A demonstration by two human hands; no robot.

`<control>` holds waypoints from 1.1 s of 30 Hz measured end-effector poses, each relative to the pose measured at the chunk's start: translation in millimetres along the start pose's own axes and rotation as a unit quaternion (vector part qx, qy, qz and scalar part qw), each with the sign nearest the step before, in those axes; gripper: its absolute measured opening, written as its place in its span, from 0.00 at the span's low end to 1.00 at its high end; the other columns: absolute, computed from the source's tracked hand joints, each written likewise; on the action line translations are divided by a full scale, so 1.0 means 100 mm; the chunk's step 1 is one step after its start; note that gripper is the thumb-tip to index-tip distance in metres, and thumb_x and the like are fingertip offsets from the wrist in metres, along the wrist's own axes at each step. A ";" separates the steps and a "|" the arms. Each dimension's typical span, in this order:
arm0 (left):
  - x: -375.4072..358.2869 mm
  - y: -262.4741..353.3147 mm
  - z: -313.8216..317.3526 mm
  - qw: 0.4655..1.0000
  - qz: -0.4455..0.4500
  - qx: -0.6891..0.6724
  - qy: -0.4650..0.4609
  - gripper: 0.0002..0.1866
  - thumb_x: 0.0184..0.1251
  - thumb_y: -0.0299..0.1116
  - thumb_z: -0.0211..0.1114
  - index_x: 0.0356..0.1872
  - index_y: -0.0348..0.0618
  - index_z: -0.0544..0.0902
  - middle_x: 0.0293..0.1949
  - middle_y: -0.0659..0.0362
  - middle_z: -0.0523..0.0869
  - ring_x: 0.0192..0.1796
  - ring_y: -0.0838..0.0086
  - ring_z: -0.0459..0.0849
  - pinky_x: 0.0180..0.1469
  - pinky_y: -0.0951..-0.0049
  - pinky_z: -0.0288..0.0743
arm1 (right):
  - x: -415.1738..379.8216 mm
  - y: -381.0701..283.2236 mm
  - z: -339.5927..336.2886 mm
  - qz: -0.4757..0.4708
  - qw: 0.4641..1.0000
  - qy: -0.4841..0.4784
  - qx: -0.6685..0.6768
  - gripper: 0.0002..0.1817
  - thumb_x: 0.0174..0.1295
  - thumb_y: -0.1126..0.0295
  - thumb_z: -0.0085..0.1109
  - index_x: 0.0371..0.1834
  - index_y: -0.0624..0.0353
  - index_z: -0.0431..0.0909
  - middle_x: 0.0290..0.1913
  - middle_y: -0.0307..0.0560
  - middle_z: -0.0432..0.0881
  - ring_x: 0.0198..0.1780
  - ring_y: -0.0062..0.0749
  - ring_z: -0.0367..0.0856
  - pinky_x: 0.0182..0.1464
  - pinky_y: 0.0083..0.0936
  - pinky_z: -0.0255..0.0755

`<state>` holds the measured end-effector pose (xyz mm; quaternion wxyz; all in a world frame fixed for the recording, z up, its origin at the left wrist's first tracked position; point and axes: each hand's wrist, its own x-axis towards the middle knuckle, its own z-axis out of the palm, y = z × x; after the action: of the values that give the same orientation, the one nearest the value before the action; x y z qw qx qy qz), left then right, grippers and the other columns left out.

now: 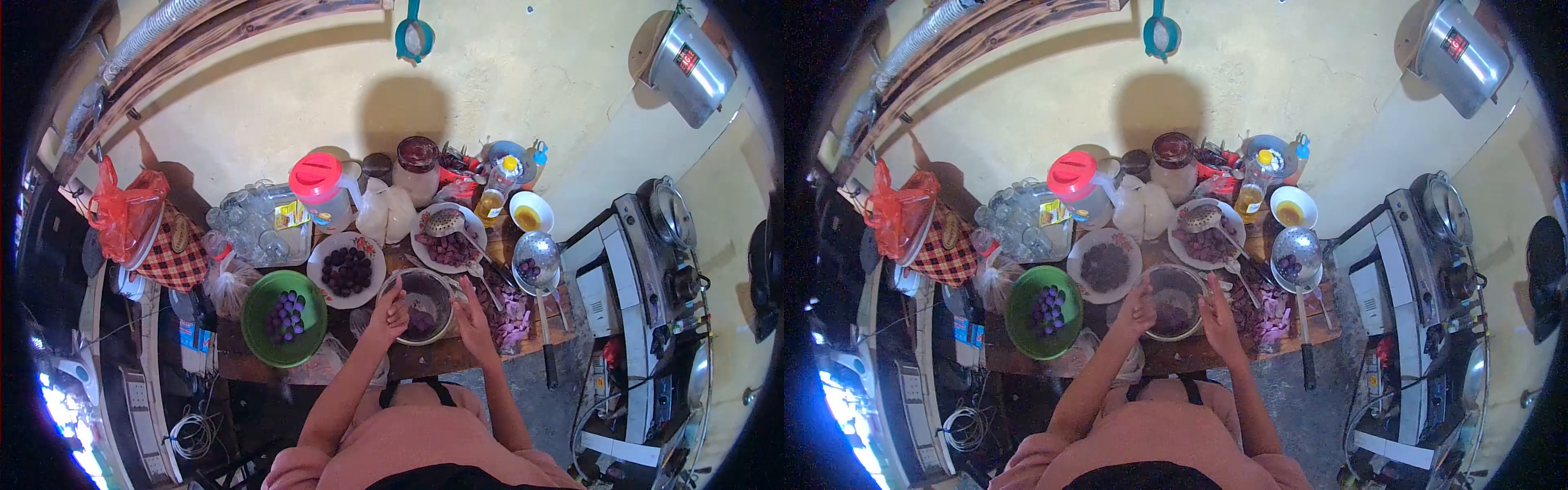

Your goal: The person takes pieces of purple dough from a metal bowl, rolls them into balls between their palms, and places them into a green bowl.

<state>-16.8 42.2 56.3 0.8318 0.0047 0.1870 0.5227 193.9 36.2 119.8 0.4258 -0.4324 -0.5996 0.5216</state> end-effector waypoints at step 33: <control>-0.06 -0.43 0.73 0.996 -0.054 -0.044 -0.063 0.30 0.69 0.55 0.45 0.68 0.55 0.59 0.66 0.63 0.64 0.65 0.71 0.65 0.65 0.62 0.58 | 0.50 -0.07 0.51 -0.111 0.905 0.010 -0.412 0.31 0.67 0.56 0.41 0.71 0.52 0.50 0.72 0.50 0.52 0.71 0.50 0.49 0.67 0.56 0.39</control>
<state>41.2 31.0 117.0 0.8684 -0.0088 0.1109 0.4832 130.9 70.2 125.2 0.2714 -0.5048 -0.8009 0.1733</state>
